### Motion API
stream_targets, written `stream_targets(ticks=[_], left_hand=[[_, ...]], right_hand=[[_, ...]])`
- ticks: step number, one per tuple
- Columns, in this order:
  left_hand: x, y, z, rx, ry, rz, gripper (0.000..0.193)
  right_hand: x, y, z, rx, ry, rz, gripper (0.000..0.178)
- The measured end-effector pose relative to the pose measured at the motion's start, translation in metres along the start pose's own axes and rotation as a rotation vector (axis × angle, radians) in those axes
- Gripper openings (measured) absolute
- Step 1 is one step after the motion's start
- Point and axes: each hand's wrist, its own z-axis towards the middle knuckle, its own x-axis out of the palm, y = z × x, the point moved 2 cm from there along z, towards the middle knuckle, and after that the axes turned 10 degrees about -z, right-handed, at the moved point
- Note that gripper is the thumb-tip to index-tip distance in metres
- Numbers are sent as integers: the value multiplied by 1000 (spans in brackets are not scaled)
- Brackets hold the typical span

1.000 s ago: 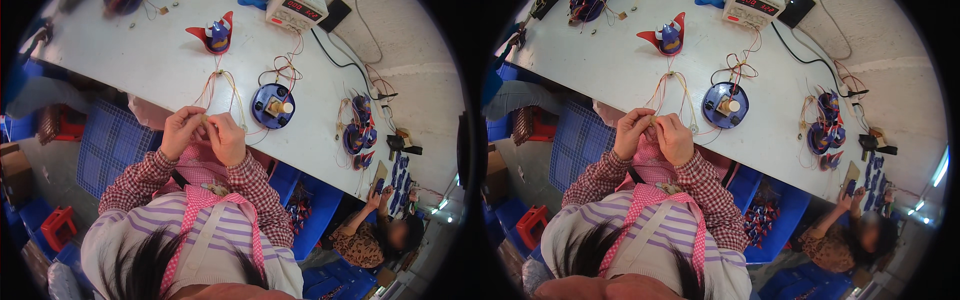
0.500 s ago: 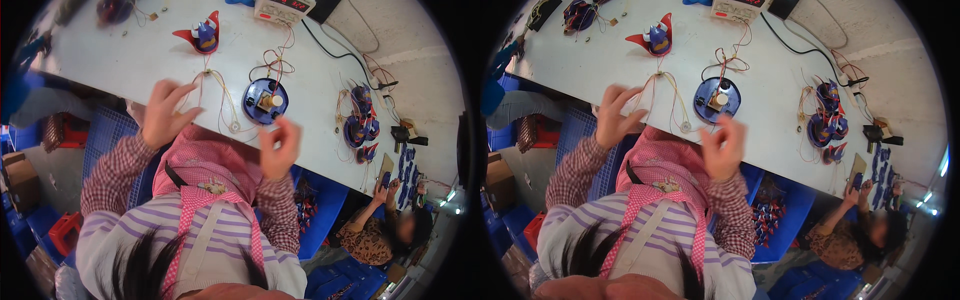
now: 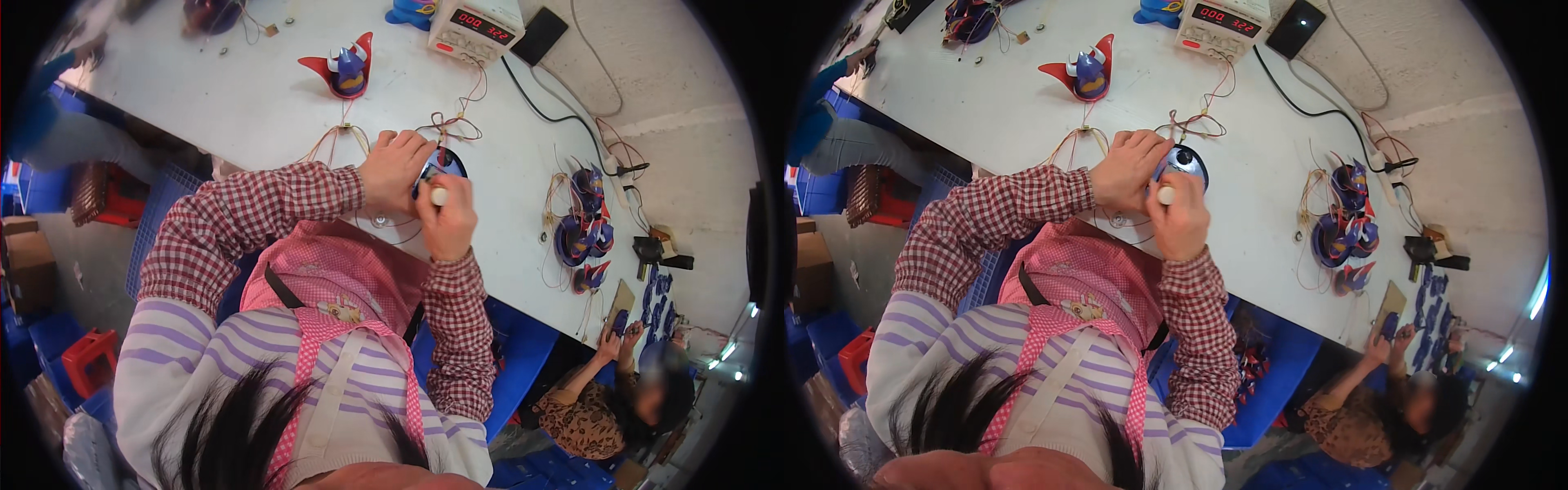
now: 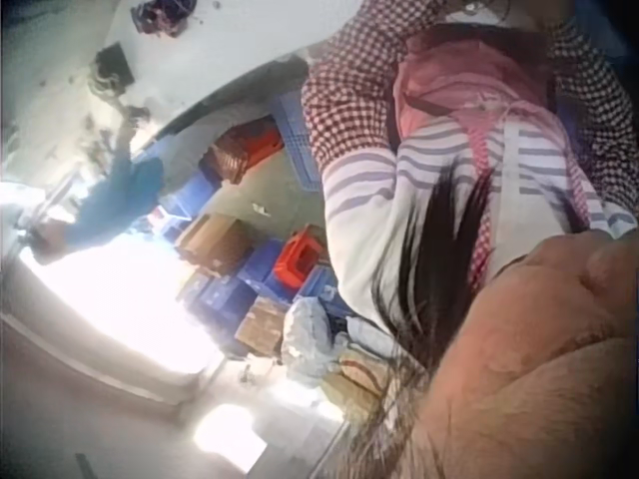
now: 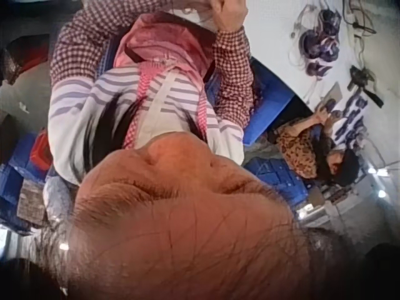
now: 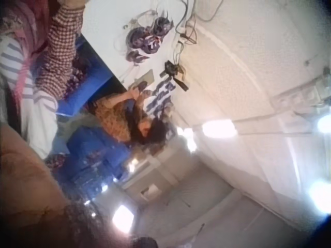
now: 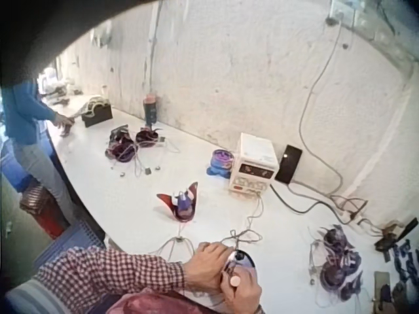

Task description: Assembling small electronic toys by connecting wires and components at a workbench.

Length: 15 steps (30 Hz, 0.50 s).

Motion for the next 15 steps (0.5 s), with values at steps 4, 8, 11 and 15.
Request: stream_targets(ticks=[4,8,11,15], left_hand=[[-16,0,-13,133,-179,-49,101],[-51,23,-47,170,-388,-204,81],[-81,77,-78,-252,-535,-208,72],[-88,130,-66,-324,-643,-41,73]], right_hand=[[-35,-44,33,294,-95,-77,14],[-29,-122,20,326,-29,-75,19],[-22,-121,18,298,-69,-173,27],[-33,-71,34,156,-306,-483,45]])
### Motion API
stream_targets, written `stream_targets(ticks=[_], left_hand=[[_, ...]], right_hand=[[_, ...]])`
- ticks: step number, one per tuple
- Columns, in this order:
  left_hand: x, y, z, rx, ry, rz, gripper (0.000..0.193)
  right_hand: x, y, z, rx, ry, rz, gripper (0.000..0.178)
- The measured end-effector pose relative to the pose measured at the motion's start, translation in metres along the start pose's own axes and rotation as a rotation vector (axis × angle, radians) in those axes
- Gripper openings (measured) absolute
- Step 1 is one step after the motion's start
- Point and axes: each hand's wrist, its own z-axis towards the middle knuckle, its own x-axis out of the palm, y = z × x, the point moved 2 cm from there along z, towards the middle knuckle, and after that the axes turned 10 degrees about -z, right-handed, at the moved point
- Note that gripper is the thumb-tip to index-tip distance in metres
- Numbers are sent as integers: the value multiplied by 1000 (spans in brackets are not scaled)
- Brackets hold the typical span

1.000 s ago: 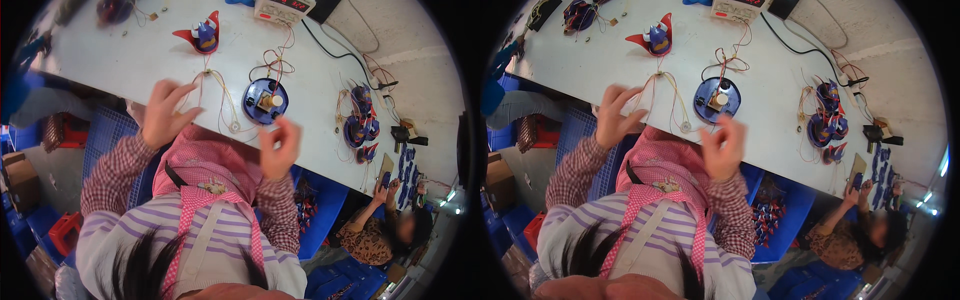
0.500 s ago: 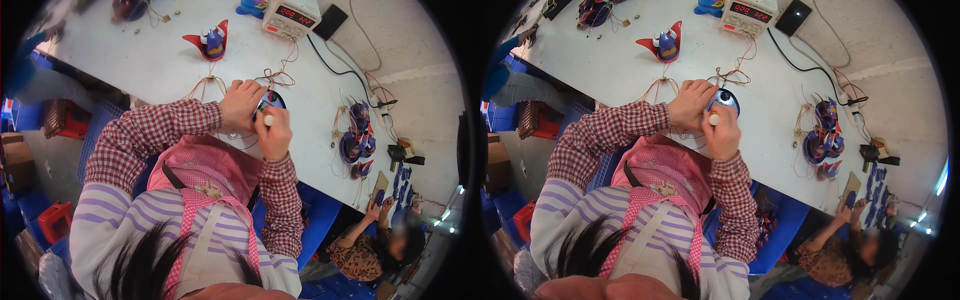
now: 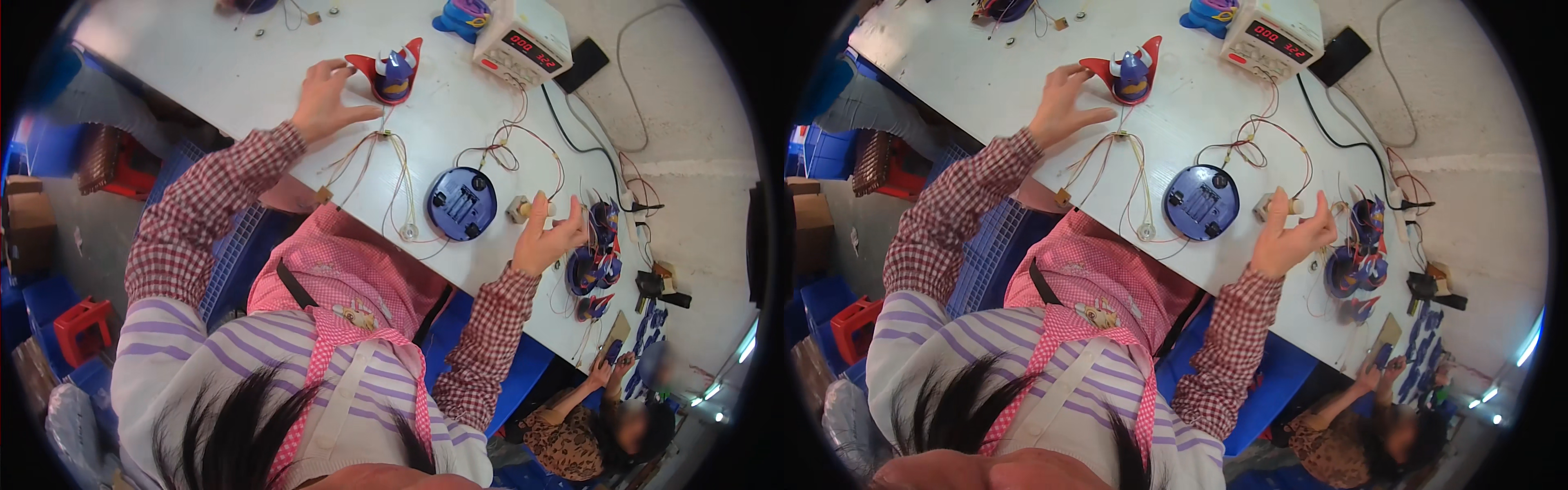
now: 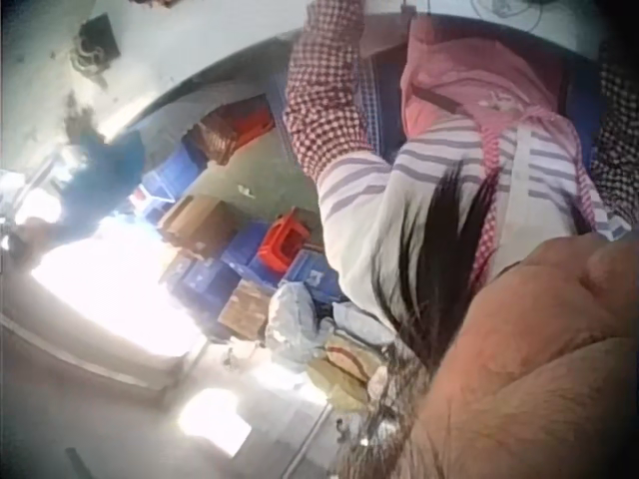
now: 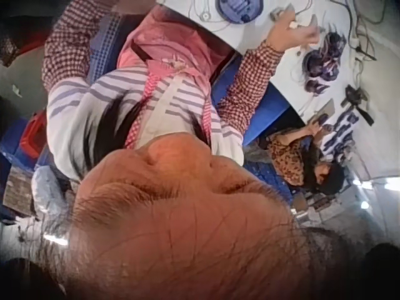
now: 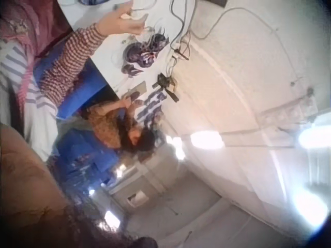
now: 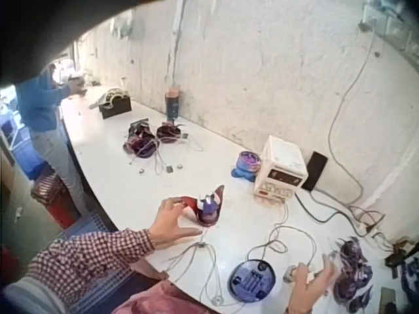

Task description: Assembling small electronic toys by connecting wires and components at a workbench.

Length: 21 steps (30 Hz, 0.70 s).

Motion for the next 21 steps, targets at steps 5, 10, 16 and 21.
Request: stream_targets(ticks=[5,10,16,21], left_hand=[[31,-21,35,-49,64,224,70],[40,-18,37,-89,-82,-26,69],[27,-39,39,-227,210,-334,54],[22,-81,9,-411,439,-1319,37]], right_hand=[[21,138,-19,-281,469,517,41],[70,177,-49,-354,533,323,30],[37,151,-33,-164,501,630,22],[-8,93,-27,179,560,676,22]])
